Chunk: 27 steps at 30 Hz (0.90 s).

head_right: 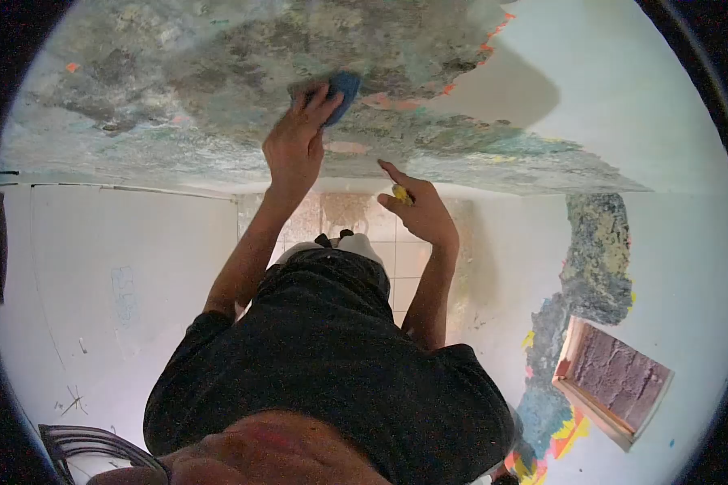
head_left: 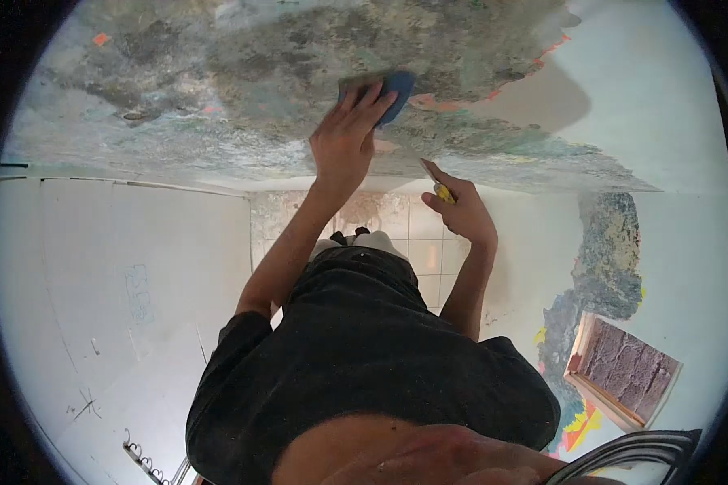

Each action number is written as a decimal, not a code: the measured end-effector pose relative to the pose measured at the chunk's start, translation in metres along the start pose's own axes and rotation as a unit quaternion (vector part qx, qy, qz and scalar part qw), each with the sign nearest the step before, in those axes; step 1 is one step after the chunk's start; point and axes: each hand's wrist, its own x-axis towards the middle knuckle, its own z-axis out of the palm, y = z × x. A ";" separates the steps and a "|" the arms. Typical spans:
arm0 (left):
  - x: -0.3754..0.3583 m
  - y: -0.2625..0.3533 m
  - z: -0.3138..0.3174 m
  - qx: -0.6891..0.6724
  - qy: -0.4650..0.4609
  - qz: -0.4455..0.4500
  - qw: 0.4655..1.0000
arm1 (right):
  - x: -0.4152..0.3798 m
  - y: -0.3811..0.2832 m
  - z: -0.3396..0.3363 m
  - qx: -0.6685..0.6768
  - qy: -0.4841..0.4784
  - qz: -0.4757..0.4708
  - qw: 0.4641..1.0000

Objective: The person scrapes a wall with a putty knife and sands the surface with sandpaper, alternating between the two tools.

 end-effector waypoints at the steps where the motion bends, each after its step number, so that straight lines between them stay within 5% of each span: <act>1: -0.015 -0.001 0.002 -0.024 -0.051 -0.048 0.997 | -0.002 0.009 -0.002 0.009 0.018 0.010 1.000; 3: -0.039 -0.002 -0.003 -0.068 -0.153 -0.145 0.975 | -0.007 0.019 -0.006 0.079 0.043 0.050 0.995; 6: -0.046 -0.002 -0.020 -0.092 -0.169 -0.172 0.966 | -0.010 0.029 -0.011 0.208 0.054 0.000 0.977; 9: -0.024 0.011 -0.040 -0.118 -0.028 -0.151 0.981 | -0.006 0.033 -0.008 0.325 0.054 -0.073 0.941; 14: 0.023 0.010 -0.044 -0.034 0.052 0.008 0.998 | 0.010 0.019 0.003 0.394 0.033 -0.170 0.903; 18: 0.005 0.006 -0.033 -0.091 -0.061 -0.083 0.990 | 0.020 0.003 0.021 0.414 0.012 -0.247 0.876; 23: -0.051 0.006 -0.061 -0.204 -0.225 -0.254 0.918 | 0.034 -0.008 0.034 0.403 0.006 -0.243 0.882; 27: -0.084 0.004 -0.086 -0.226 -0.224 -0.322 0.892 | 0.047 -0.021 0.037 0.362 0.023 -0.207 0.909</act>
